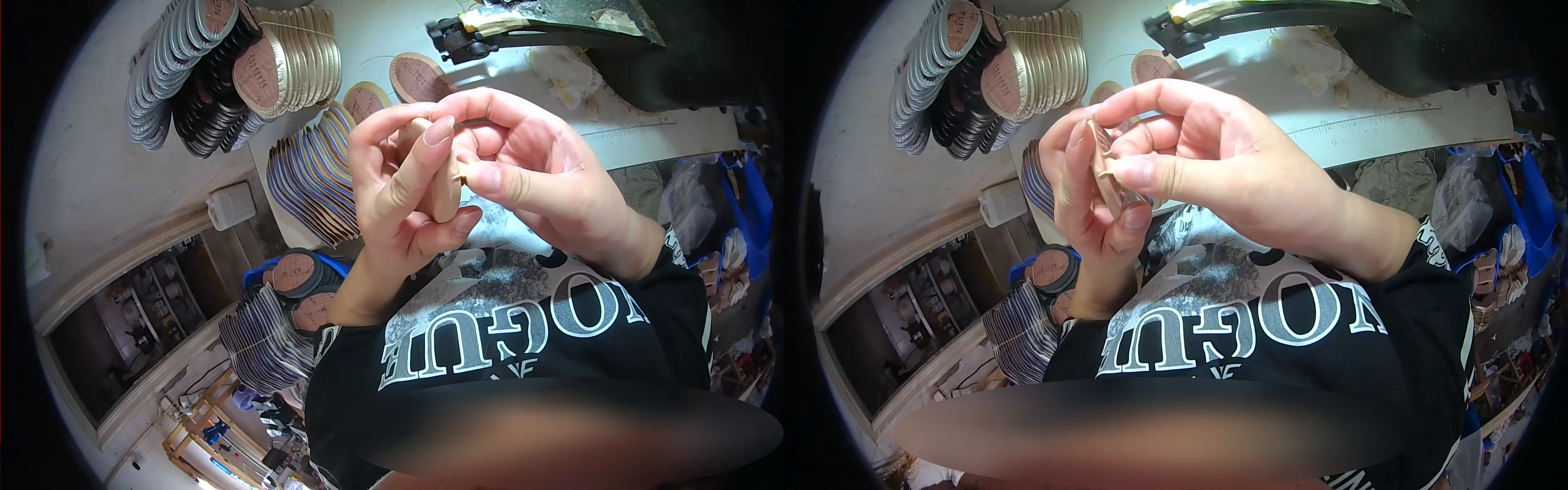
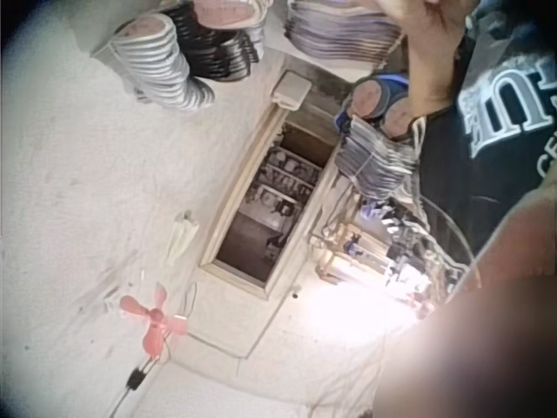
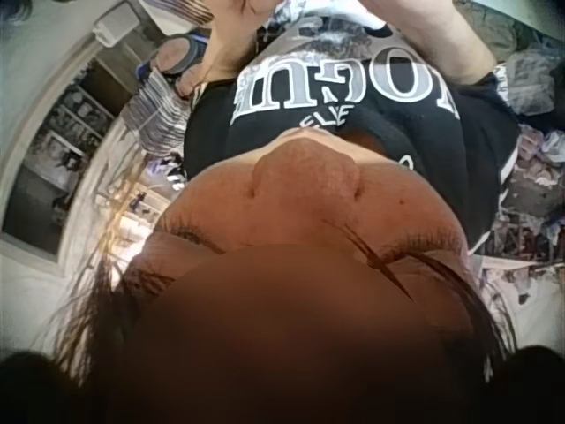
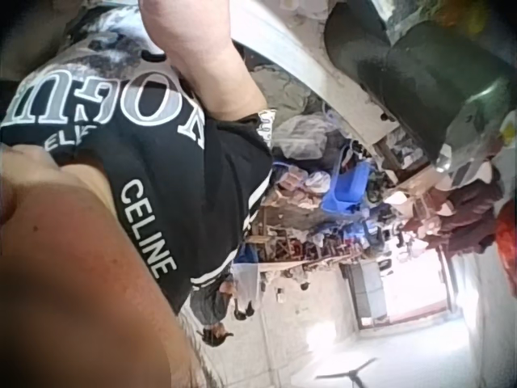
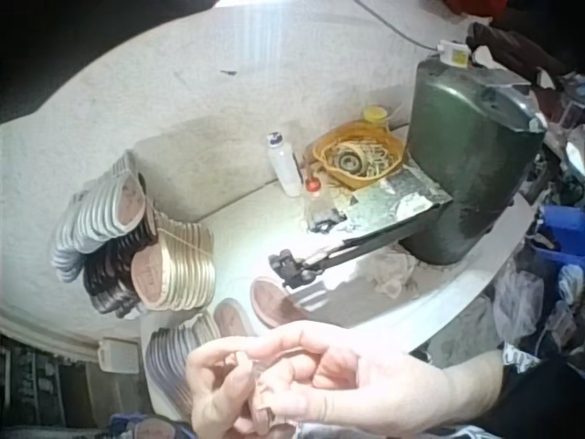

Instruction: Applying glue or adhesive to shoe insoles and component stacks in a manufacturing setting.

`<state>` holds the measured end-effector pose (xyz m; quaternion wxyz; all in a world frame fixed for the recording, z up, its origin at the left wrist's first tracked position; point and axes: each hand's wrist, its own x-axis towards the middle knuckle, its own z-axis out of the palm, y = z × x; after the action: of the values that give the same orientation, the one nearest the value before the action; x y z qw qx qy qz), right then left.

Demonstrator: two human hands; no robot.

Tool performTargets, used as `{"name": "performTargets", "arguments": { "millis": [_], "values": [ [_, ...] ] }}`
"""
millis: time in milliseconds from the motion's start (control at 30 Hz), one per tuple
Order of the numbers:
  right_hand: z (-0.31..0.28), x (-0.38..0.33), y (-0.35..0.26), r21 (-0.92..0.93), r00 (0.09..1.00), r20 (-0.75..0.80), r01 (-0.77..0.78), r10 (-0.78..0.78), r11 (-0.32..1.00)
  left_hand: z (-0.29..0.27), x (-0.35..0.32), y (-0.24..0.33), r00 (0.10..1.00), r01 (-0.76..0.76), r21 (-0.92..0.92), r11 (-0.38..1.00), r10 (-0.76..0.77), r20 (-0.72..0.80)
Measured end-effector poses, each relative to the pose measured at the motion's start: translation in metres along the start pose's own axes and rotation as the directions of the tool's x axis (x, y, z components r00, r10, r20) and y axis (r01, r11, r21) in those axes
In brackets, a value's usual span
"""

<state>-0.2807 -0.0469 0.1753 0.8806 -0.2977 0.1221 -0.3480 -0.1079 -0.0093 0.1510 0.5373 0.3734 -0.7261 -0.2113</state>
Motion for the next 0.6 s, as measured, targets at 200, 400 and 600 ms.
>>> {"name": "performTargets", "arguments": {
  "millis": [200,400,600],
  "values": [
    [-0.001,0.002,0.001,-0.035,1.0,-0.007,0.006,-0.007,0.999,-0.006,0.001,0.005,0.999,0.005,0.172,0.985,-0.012,0.04],
    [0.002,0.003,0.009,-0.057,0.997,-0.069,0.021,-0.025,0.998,-0.007,0.002,0.004,0.997,0.004,0.18,0.984,-0.018,0.077],
    [0.007,0.002,0.011,-0.063,0.999,0.01,0.047,-0.047,0.997,-0.008,-0.005,0.007,0.999,0.022,0.08,0.997,-0.023,0.021]
  ]
}}
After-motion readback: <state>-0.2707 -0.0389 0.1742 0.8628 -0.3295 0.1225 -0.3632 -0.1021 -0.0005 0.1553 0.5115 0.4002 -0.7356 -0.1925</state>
